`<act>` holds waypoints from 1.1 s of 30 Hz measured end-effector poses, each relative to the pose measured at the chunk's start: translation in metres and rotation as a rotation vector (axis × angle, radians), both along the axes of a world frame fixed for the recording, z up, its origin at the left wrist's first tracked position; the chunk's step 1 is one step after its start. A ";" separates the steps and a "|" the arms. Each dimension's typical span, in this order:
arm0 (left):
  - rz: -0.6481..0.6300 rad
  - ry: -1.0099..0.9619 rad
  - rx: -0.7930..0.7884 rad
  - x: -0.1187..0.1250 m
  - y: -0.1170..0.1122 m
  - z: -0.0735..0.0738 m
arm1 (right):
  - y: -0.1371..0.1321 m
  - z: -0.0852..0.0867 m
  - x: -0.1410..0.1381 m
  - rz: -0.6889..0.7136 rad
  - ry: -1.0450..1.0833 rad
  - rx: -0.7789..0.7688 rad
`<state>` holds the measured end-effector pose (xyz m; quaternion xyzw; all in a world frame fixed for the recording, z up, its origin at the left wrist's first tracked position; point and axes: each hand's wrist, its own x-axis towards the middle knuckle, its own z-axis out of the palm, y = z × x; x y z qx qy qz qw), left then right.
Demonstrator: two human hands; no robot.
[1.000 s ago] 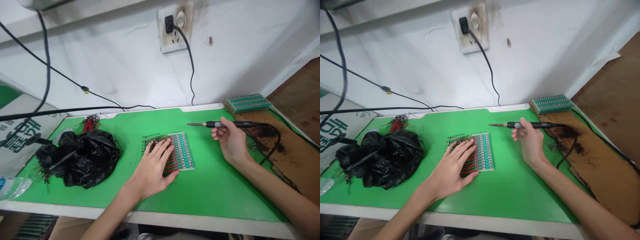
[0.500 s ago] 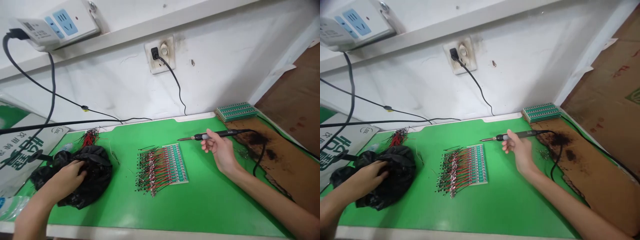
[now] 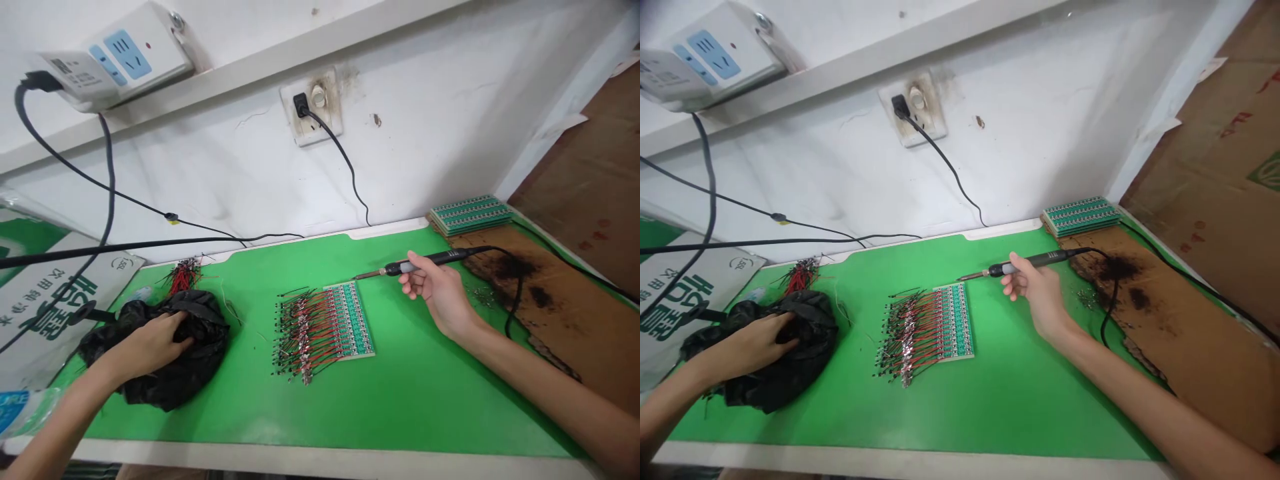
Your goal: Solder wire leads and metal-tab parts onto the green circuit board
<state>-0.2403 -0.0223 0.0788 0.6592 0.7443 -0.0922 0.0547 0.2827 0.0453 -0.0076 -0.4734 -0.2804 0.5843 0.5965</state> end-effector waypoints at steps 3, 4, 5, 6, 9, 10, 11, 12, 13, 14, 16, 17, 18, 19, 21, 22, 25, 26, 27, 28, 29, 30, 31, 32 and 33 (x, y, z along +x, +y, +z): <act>0.002 -0.090 -0.157 0.003 -0.002 0.013 | 0.000 0.000 0.001 0.012 -0.005 0.013; 0.014 -0.106 -0.188 0.003 -0.002 0.016 | 0.001 0.000 0.001 0.015 -0.006 0.015; 0.029 -0.114 -0.210 0.004 -0.002 0.018 | 0.001 0.000 0.001 0.018 -0.007 0.016; 0.048 -0.112 -0.225 0.004 -0.001 0.019 | 0.001 0.000 0.001 0.021 -0.009 0.016; 0.112 -0.062 -0.242 0.003 0.002 0.018 | 0.000 0.000 0.002 0.040 -0.017 0.015; 0.129 -0.045 -0.246 0.003 0.002 0.018 | 0.000 0.000 0.002 0.048 -0.020 0.014; 0.140 -0.033 -0.249 0.003 0.003 0.019 | 0.000 -0.001 0.002 0.055 -0.022 0.013; 0.146 -0.027 -0.253 0.004 0.003 0.020 | 0.000 -0.001 0.003 0.060 -0.023 0.012; 0.146 -0.028 -0.256 0.004 0.002 0.022 | 0.000 -0.002 0.003 0.062 -0.024 0.011; 0.141 -0.031 -0.260 0.005 0.002 0.025 | 0.000 -0.002 0.003 0.063 -0.023 0.012; 0.123 -0.038 -0.273 0.007 0.000 0.030 | 0.000 -0.003 0.004 0.064 -0.021 0.015; 0.115 -0.039 -0.278 0.008 -0.001 0.033 | 0.000 -0.004 0.004 0.064 -0.020 0.017; 0.110 -0.036 -0.279 0.008 -0.001 0.036 | 0.000 -0.004 0.004 0.066 -0.020 0.019; 0.110 -0.031 -0.273 0.008 -0.001 0.039 | 0.000 -0.004 0.005 0.067 -0.021 0.022; 0.128 -0.012 -0.239 0.007 -0.001 0.047 | 0.001 -0.005 0.005 0.070 -0.024 0.024; 0.144 -0.001 -0.212 0.006 -0.001 0.052 | 0.002 -0.005 0.006 0.070 -0.026 0.024; 0.202 0.037 -0.105 0.003 -0.002 0.068 | 0.003 -0.006 0.008 0.064 -0.033 0.014; 0.222 0.050 -0.065 0.002 -0.003 0.074 | 0.004 -0.006 0.008 0.063 -0.034 0.010; 0.241 0.065 -0.028 0.001 -0.004 0.079 | 0.004 -0.007 0.008 0.061 -0.035 0.005; 0.261 0.084 0.005 0.000 -0.006 0.084 | 0.005 -0.007 0.009 0.060 -0.034 0.001; 0.279 0.104 0.034 0.000 -0.008 0.090 | 0.005 -0.007 0.009 0.059 -0.032 -0.002; 0.296 0.123 0.056 0.000 -0.010 0.094 | 0.005 -0.007 0.009 0.059 -0.029 -0.004; 0.312 0.142 0.077 0.000 -0.011 0.099 | 0.005 -0.007 0.009 0.060 -0.027 -0.006; 0.326 0.156 0.093 0.000 -0.012 0.103 | 0.005 -0.006 0.010 0.062 -0.026 -0.007; 0.335 0.160 0.098 -0.001 -0.012 0.107 | 0.005 -0.006 0.010 0.063 -0.025 -0.007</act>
